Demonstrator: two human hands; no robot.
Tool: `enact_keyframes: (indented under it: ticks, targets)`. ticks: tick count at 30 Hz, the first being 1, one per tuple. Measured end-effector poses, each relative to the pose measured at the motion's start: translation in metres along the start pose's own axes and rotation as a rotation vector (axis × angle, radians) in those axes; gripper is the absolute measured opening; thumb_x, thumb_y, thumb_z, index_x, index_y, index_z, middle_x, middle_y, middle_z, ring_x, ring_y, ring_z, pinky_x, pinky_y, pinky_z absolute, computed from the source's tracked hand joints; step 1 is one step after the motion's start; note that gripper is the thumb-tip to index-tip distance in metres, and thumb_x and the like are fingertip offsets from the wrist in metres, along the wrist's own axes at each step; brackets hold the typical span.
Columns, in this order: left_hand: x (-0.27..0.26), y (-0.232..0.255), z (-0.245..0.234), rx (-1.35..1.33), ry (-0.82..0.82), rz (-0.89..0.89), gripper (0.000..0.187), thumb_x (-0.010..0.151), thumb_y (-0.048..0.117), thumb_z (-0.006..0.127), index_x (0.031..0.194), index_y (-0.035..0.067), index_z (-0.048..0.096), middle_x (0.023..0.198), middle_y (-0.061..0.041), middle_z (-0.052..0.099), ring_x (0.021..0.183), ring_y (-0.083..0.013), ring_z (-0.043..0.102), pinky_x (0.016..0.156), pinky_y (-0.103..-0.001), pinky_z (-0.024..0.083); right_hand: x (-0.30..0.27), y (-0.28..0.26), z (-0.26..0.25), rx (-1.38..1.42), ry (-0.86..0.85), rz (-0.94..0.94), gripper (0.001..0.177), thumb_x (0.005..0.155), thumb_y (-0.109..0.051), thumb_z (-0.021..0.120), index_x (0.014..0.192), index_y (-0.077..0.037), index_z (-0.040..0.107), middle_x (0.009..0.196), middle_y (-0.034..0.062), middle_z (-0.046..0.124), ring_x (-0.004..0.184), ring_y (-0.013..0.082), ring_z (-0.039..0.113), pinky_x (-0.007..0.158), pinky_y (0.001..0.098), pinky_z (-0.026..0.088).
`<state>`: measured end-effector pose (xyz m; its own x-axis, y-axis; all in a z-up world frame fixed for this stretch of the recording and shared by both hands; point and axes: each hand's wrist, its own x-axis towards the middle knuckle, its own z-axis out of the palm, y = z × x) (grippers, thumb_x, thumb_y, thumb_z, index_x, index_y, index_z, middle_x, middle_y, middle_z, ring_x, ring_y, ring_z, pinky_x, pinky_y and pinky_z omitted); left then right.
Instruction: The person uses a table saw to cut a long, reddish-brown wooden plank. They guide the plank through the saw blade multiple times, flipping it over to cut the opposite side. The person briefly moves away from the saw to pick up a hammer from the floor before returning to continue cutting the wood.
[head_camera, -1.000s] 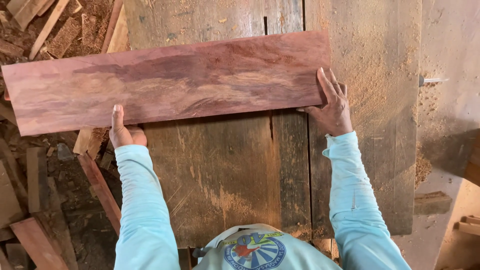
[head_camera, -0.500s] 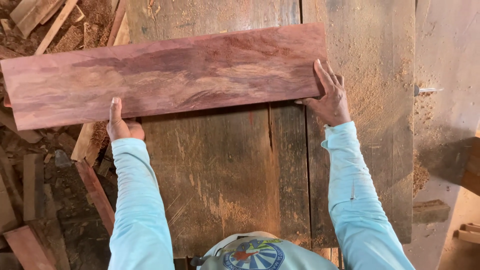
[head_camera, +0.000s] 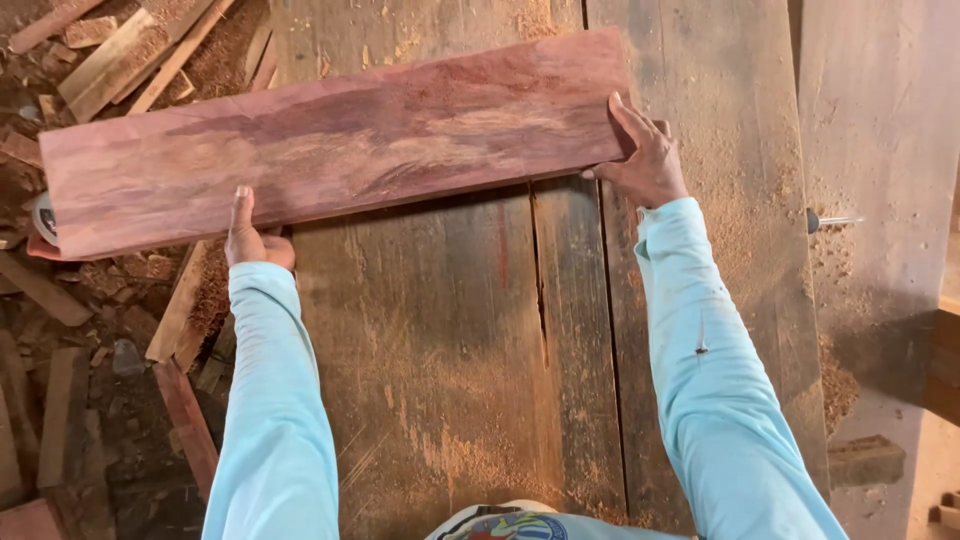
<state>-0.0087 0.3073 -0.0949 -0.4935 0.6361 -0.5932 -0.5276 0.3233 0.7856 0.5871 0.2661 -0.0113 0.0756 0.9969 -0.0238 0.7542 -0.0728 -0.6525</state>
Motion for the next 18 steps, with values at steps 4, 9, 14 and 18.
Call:
enact_keyframes:
  ticks: [4,9,14,18]
  targets:
    - [-0.033,0.012,0.005,0.005,-0.005,-0.102,0.071,0.074,0.038,0.095,0.137,0.020,0.070,0.150,0.007,0.062,0.075,-0.0039,0.041,0.067,-0.021,0.041,-0.019,-0.026,-0.022,-0.123,0.069,-0.060,0.115,0.058,-0.048,0.098,0.157,-0.016,0.051,0.157,0.0124,0.054,0.137,0.0344,0.049,0.119,0.0533,0.027]
    - [-0.059,0.001,-0.036,-0.156,0.053,-0.178,0.054,0.083,0.028,0.093,0.131,0.015,0.072,0.130,-0.001,0.073,0.085,-0.0061,0.065,0.077,-0.019,0.057,-0.083,-0.067,-0.044,-0.270,0.149,-0.177,0.109,0.065,-0.065,0.090,0.156,-0.013,0.056,0.157,0.0143,0.057,0.131,0.0301,0.054,0.112,0.0444,0.033]
    - [-0.092,-0.028,-0.152,-0.198,-0.119,-0.105,0.039,0.090,0.027,0.084,0.126,0.016,0.073,0.116,0.006,0.075,0.102,-0.0053,0.069,0.091,-0.025,0.057,-0.202,-0.108,-0.046,-0.320,0.117,-0.090,0.103,0.065,-0.061,0.086,0.149,-0.007,0.058,0.151,0.0146,0.062,0.117,0.0281,0.056,0.107,0.0428,0.038]
    - [-0.175,-0.022,-0.215,0.039,0.005,-0.167,0.039,0.100,0.034,0.081,0.131,0.014,0.070,0.099,0.003,0.054,0.089,-0.0146,0.047,0.076,-0.038,0.037,-0.309,-0.082,-0.013,-0.206,0.090,-0.095,0.096,0.071,-0.052,0.088,0.149,-0.007,0.054,0.151,0.0142,0.060,0.135,0.0296,0.060,0.110,0.0437,0.044]
